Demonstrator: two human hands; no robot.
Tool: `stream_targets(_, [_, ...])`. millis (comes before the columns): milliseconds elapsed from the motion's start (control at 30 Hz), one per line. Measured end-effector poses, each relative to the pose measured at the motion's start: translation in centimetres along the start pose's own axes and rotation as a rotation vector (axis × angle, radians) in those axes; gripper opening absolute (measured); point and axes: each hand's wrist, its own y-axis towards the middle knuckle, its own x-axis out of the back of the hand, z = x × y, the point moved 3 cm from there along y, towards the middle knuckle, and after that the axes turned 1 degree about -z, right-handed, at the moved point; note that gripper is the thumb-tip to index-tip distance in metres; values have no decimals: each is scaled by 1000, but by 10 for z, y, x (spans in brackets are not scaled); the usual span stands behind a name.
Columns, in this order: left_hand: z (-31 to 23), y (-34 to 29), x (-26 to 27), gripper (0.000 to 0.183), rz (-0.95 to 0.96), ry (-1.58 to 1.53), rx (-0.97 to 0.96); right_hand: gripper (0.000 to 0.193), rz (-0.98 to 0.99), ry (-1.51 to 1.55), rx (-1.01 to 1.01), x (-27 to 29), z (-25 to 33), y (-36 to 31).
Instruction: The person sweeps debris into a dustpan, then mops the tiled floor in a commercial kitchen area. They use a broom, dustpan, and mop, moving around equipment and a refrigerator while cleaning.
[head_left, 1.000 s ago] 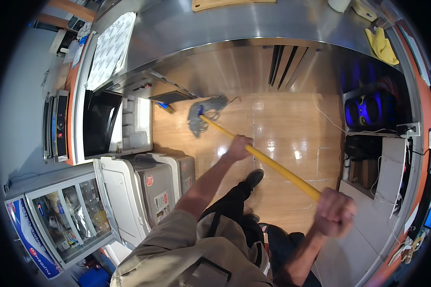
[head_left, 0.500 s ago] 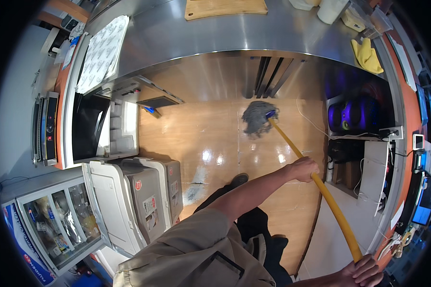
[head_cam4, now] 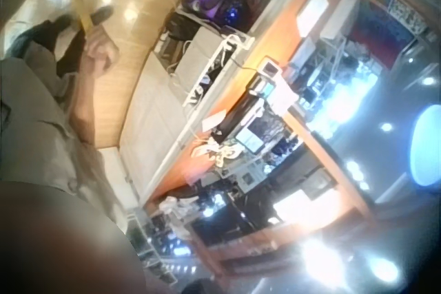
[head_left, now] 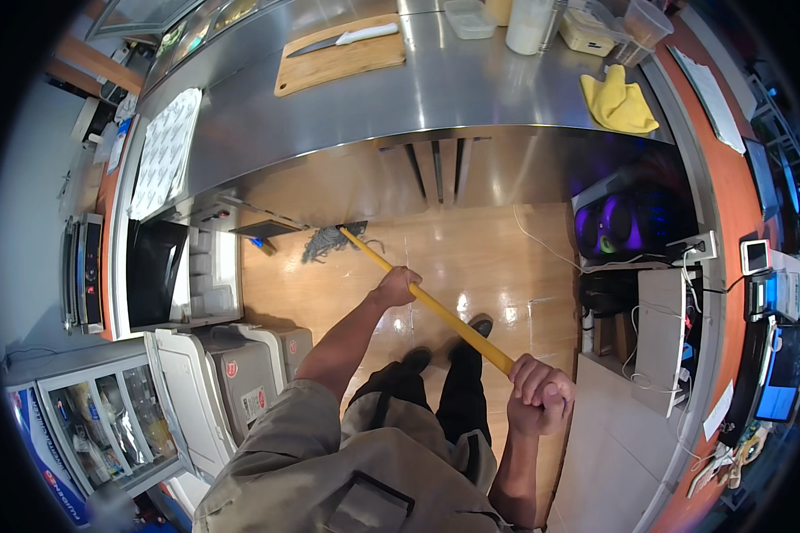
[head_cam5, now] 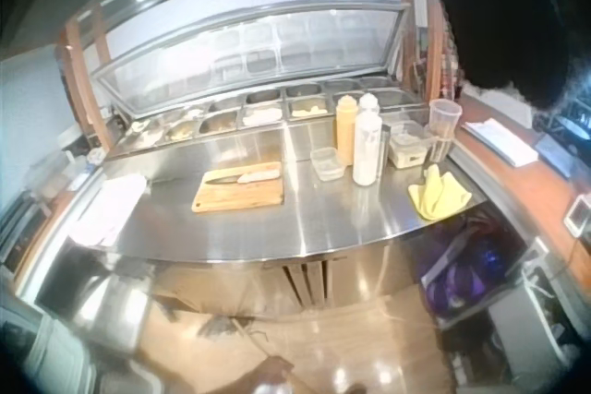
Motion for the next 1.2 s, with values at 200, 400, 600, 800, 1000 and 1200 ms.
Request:
stream_targets(200, [-170,103,-95,23,0,-257,-106,35,-31,-144,115,64,152,65])
stream_targets(400, [-321,202,-94,11,113,-271,-376,28,46,-258,315,48,233,97])
stream_targets(600, [-290,175,-53,12,5,-321,-99,26,119,-224,186,32,218,145])
stream_targets(800, [-119,51,-21,20,-229,-188,383,25,515,92,-206,-7,61,169])
stream_targets(1000, [81,-183,54,51,-996,-187,990,18,856,-135,-508,-140,-188,36])
stream_targets(1200, [160,-268,103,43,-951,30,1037,17,939,-63,-653,-246,-304,-37])
